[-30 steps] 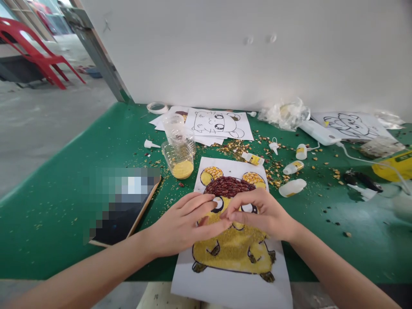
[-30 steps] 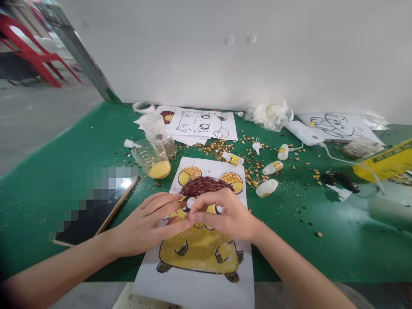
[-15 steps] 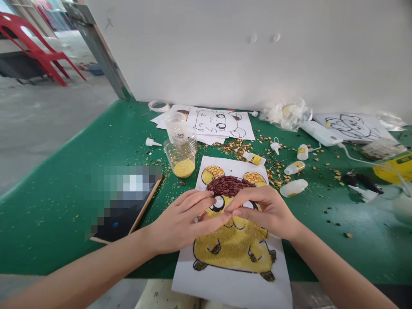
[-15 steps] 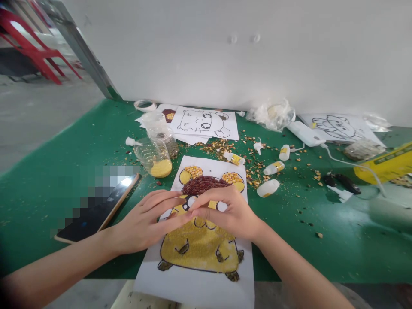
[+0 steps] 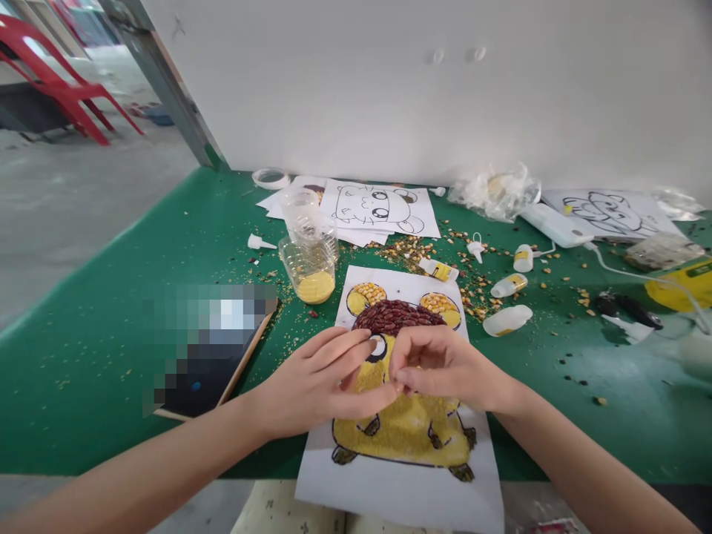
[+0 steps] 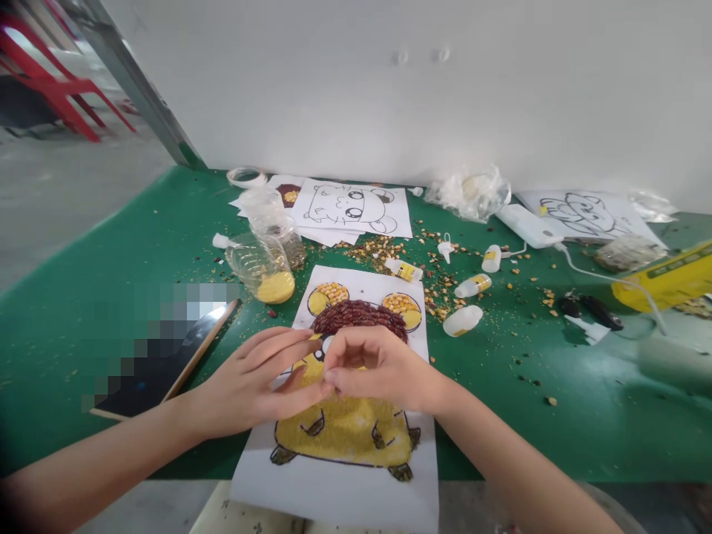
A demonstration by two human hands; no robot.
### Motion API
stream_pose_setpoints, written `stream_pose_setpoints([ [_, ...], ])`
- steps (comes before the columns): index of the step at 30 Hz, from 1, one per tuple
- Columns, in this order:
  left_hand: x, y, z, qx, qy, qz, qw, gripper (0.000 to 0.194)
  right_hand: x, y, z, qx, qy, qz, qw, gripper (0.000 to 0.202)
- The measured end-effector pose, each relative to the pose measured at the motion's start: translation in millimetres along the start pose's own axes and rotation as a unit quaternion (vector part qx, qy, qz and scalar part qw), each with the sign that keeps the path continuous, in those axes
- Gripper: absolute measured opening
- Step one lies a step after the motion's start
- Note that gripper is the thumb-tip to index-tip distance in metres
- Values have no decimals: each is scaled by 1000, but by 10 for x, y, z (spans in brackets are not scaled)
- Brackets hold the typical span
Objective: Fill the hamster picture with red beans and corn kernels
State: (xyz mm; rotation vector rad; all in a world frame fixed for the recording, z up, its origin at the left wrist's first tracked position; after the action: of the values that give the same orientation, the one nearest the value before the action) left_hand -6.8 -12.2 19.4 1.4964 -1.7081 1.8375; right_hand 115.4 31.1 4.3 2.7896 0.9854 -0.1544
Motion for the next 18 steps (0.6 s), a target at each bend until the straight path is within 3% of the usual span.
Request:
stream_pose_setpoints([
  [4, -6, -16, 26, -15, -16, -7, 1000, 67, -40, 3, 103, -73, -85, -36, 993, 13],
  [7, -20, -9, 30, -15, -10, -10, 1000, 68, -42, 1, 133, -88, -106, -40, 990, 13],
  [14, -66, 62, 16, -2, 12, -16, 1000, 76, -16, 18, -61, 4, 10, 15, 1000, 9],
  [18, -77, 70, 23, -9, 15, -28, 999, 76, -10, 28, -121, 9, 68, 34, 997, 6],
])
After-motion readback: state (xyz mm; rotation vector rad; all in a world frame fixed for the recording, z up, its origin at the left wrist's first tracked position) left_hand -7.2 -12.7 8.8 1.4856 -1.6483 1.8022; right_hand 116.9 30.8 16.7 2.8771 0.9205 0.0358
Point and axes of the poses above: each hand's wrist, its own y-axis away from the middle knuckle, its own x-axis out of the back of the hand, z = x × y, the point moved 7 cm from there along -y, towards the middle knuckle, and after that the axes turned 6 degrees about z, right-handed, at the moved point
